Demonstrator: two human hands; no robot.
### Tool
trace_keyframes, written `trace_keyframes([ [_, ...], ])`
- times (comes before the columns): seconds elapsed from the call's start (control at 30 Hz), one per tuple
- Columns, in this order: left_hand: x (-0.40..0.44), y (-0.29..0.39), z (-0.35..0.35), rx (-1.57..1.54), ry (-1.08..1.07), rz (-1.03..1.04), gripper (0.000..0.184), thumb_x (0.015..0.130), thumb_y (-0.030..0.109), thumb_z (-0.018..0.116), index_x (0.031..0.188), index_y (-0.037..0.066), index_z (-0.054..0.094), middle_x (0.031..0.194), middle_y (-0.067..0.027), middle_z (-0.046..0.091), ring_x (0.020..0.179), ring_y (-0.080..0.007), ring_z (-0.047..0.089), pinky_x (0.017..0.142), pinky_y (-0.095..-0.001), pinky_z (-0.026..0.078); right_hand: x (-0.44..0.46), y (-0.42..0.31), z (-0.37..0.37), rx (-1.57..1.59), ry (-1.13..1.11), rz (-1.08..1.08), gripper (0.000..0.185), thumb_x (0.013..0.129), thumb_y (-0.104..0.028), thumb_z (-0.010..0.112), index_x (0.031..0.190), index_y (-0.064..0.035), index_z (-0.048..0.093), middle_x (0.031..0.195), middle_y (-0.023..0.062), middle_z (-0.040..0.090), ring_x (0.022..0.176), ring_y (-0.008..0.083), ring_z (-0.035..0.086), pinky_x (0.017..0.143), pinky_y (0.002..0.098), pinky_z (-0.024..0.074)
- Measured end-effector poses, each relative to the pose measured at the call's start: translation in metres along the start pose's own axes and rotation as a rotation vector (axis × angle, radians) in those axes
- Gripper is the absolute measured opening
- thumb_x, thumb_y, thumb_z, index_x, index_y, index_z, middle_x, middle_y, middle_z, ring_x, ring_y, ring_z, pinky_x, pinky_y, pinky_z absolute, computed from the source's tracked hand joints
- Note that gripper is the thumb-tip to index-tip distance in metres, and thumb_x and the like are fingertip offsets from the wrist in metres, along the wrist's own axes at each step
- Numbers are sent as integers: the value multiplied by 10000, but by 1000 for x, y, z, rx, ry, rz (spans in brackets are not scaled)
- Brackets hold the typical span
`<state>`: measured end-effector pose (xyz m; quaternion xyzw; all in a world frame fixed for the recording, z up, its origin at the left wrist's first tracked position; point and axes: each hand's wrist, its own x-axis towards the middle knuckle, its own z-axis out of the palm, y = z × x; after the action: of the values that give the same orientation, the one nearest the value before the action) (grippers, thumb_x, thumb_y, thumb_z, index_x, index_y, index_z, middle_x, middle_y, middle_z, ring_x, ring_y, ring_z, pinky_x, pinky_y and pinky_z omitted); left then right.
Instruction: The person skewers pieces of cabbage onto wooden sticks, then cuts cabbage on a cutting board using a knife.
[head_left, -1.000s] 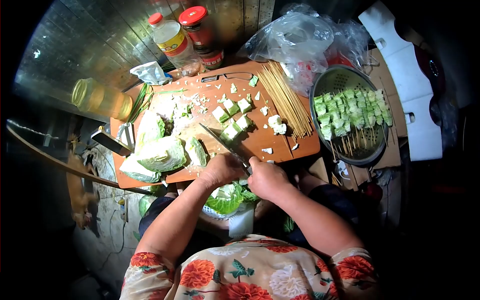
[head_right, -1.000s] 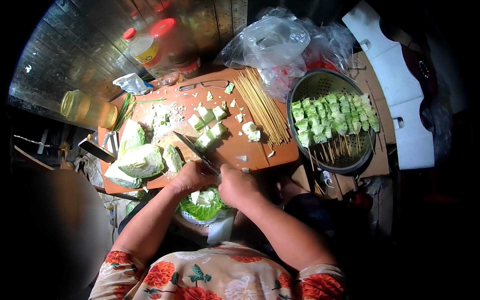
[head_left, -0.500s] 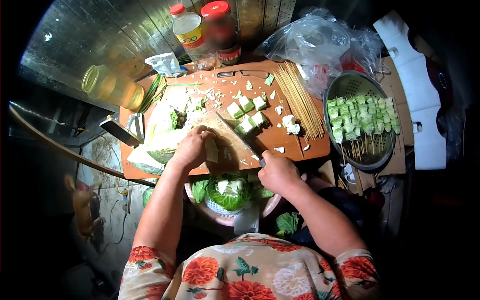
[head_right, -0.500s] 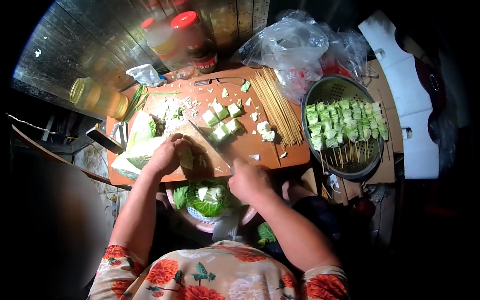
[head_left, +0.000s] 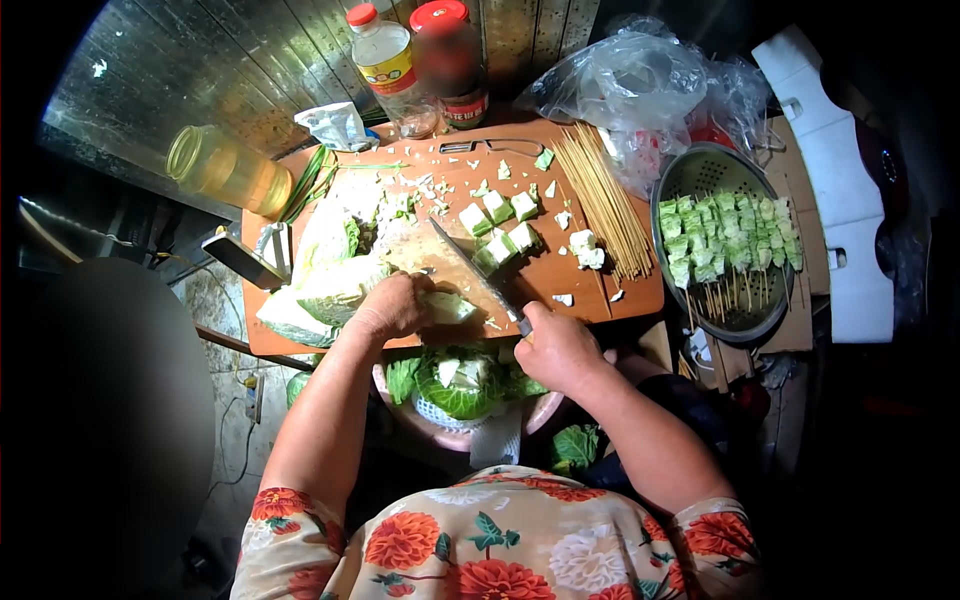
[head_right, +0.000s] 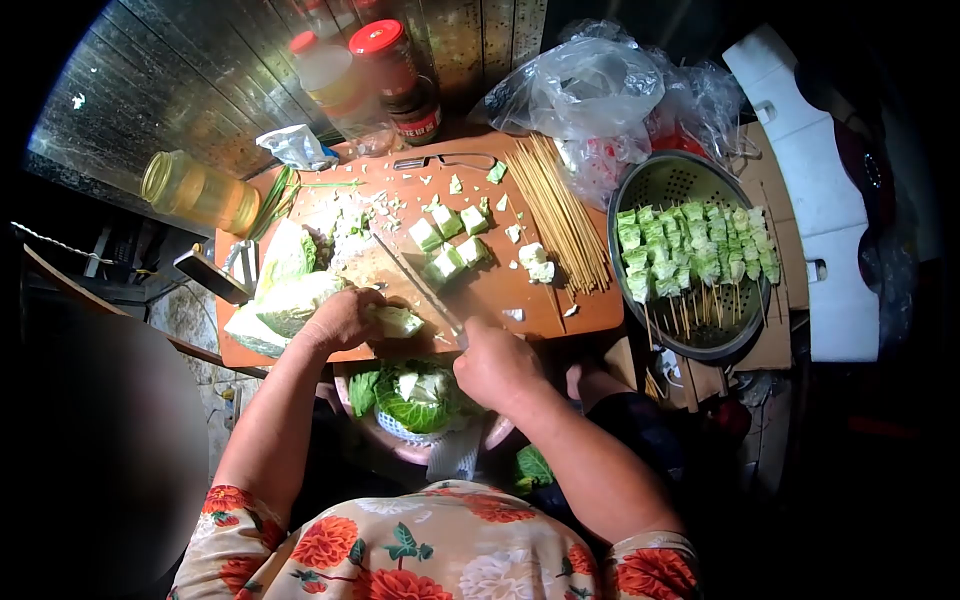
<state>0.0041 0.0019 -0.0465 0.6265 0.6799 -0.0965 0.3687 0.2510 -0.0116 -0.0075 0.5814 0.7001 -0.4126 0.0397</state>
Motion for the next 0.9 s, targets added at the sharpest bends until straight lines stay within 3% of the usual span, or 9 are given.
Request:
trace_keyframes([
  [0.1,-3,-8,6,-39,90,74,501,656,172,770,1132,77,645,1075,-183,645,1003,-346,623,874,-397,506,-1,3,5,31,-15,-18,223,804,-135,553,982,0,556,964,255,645,935,441,615,844,494,484],
  [0.2,-5,-7,13,-11,170,103,402,687,186,723,1068,73,666,1041,-181,644,978,-355,626,882,-404,505,-3,5,9,41,-24,-67,231,798,-146,551,982,-6,554,969,243,645,929,441,614,841,493,484],
  [0.33,-8,-8,22,-18,249,133,409,665,202,755,1046,84,663,1029,-164,643,971,-345,628,856,-413,513,-7,1,9,59,-121,-43,235,790,-149,548,977,-8,548,962,236,647,921,439,614,830,498,481],
  [0.4,-15,-3,23,-45,351,102,284,720,124,696,999,86,658,988,-152,640,935,-346,628,821,-404,513,-10,-2,9,64,-162,-30,234,789,-147,545,976,-7,545,958,240,646,921,438,613,826,499,480],
  [0.5,-18,-4,26,-31,409,150,204,748,124,668,948,88,646,929,-152,630,886,-365,625,776,-427,513,-14,-2,10,58,-155,-37,241,791,-156,545,975,-1,539,941,247,645,921,439,611,823,504,478],
  [0.83,-22,-1,25,19,386,147,279,711,232,741,922,95,619,933,-149,607,856,-380,614,752,-454,509,-20,-1,13,62,-151,-65,254,788,-151,537,992,0,521,888,273,638,893,455,610,818,517,476],
  [0.9,-18,-4,29,11,403,146,371,639,255,803,920,101,616,927,-144,600,857,-380,608,750,-454,508,-19,0,12,69,-157,-61,250,786,-148,538,986,1,520,887,274,638,894,455,610,819,516,477],
])
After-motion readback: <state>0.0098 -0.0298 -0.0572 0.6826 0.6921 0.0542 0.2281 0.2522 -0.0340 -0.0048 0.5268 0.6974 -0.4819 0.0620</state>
